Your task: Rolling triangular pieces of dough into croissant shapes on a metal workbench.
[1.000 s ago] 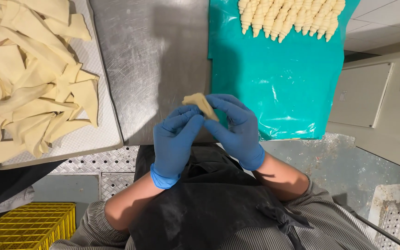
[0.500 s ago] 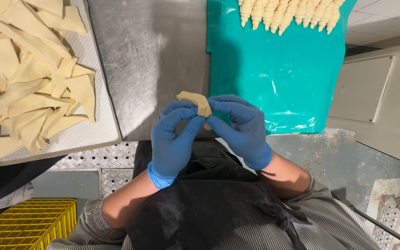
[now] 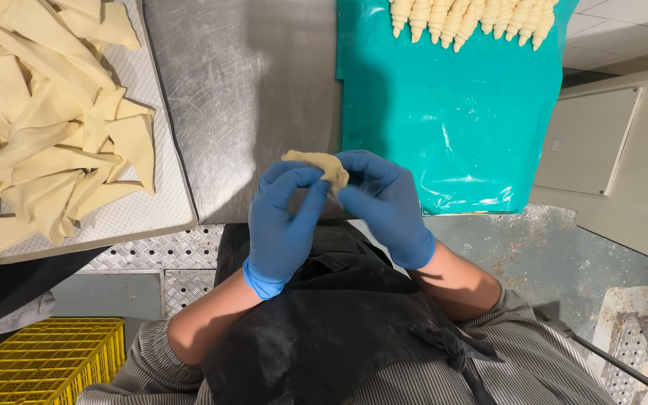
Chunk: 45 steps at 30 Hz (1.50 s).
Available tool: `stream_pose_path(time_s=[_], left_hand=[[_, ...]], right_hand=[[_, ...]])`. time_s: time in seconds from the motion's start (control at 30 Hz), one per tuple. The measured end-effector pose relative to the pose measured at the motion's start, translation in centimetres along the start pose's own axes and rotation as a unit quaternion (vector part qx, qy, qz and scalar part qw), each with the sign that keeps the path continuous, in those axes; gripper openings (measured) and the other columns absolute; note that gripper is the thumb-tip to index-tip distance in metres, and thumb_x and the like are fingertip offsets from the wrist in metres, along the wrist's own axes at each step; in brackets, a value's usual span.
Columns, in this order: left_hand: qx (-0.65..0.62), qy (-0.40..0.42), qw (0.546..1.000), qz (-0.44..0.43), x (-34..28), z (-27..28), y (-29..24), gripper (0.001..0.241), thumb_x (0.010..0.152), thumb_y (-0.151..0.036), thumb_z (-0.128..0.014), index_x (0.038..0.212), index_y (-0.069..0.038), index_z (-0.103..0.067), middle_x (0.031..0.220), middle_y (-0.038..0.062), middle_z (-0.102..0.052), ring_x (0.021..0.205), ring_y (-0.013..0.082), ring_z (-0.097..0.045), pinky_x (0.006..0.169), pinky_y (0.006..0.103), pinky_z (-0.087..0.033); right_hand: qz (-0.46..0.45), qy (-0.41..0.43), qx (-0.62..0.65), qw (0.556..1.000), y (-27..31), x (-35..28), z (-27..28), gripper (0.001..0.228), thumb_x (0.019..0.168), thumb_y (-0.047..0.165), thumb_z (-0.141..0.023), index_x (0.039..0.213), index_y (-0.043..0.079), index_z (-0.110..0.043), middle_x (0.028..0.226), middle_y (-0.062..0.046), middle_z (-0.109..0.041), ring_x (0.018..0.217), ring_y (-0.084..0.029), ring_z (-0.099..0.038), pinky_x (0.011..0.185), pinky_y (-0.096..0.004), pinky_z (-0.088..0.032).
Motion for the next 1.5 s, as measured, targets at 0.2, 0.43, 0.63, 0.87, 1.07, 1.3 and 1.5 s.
stream_pose_path(time_s=[0.2,0.43,0.63,0.87,1.07,1.3,1.5], left_hand=[[0.004,0.003,1.000,0.006,0.2,0.1,0.3,0.004,0.102,-0.007,-0.064,0.105,-0.004,-0.064,0.106,0.006,-0.062,0.098,0.0155,-0.063,0.088,0.0300,-0.052],[-0.011,-0.001,1.000,0.024,0.2,-0.2,1.5,0.004,0.103,-0.006,-0.061,0.106,-0.004,-0.062,0.107,0.007,-0.058,0.097,0.0169,-0.059,0.086,0.0315,-0.051],[0.017,0.016,0.999,0.036,0.5,-0.4,1.8,0.015,0.098,-0.009,-0.070,0.105,-0.002,-0.059,0.105,0.008,-0.058,0.097,0.0176,-0.060,0.086,0.0305,-0.050],[-0.232,-0.034,0.960,0.156,-0.3,-0.4,5.2,0.009,0.102,-0.005,-0.060,0.110,-0.004,-0.057,0.118,0.003,-0.066,0.108,0.0094,-0.061,0.096,0.0241,-0.051],[-0.219,-0.081,0.944,0.232,0.2,3.8,7.7,0.004,0.102,-0.008,-0.062,0.106,-0.007,-0.061,0.101,0.001,-0.066,0.089,0.0085,-0.061,0.078,0.0247,-0.053],[-0.276,-0.228,0.909,0.215,3.3,19.3,15.3,0.028,0.100,-0.014,-0.064,0.125,-0.003,-0.057,0.116,0.010,-0.068,0.107,0.0224,-0.071,0.090,0.0398,-0.063],[0.079,-0.106,0.966,0.220,1.6,13.4,16.0,0.056,0.110,-0.043,-0.056,0.153,-0.008,-0.057,0.111,0.004,-0.062,0.100,0.0170,-0.054,0.093,0.0314,-0.048]], right_hand=[[-0.021,0.002,0.030,0.999,-2.4,0.6,0.3,0.025,0.098,0.009,-0.068,0.121,-0.002,-0.072,0.100,-0.006,-0.074,0.085,-0.007,-0.064,0.073,-0.022,-0.053],[-0.044,0.009,0.150,0.988,-3.2,1.1,0.2,0.020,0.102,0.006,-0.065,0.118,-0.004,-0.071,0.107,-0.010,-0.073,0.093,-0.011,-0.069,0.081,-0.024,-0.057],[0.060,0.008,-0.012,0.998,-2.6,0.9,0.2,0.019,0.101,0.005,-0.064,0.116,-0.004,-0.072,0.119,-0.011,-0.073,0.098,-0.012,-0.069,0.085,-0.025,-0.057],[-0.063,-0.052,0.383,0.920,-4.2,2.4,0.4,0.026,0.105,0.014,-0.058,0.124,-0.004,-0.060,0.110,-0.012,-0.071,0.103,-0.020,-0.068,0.091,-0.035,-0.057],[-0.096,-0.027,0.284,0.953,-7.4,3.3,2.0,0.036,0.100,0.009,-0.062,0.133,-0.001,-0.054,0.115,-0.012,-0.071,0.106,-0.024,-0.070,0.093,-0.041,-0.059],[-0.084,-0.001,0.220,0.972,-7.7,4.2,4.7,0.029,0.097,0.007,-0.067,0.123,-0.005,-0.064,0.115,-0.014,-0.071,0.107,-0.025,-0.073,0.096,-0.043,-0.064],[0.126,0.000,-0.160,0.979,-6.6,5.0,3.4,0.020,0.097,0.006,-0.078,0.117,0.002,-0.077,0.119,-0.010,-0.073,0.101,-0.021,-0.069,0.085,-0.032,-0.056]])
Point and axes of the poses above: each hand's wrist, its own x-axis towards the middle knuckle, its own z-axis out of the back of the hand, y = z × x, the point moved 4 cm from there along x, towards the middle knuckle
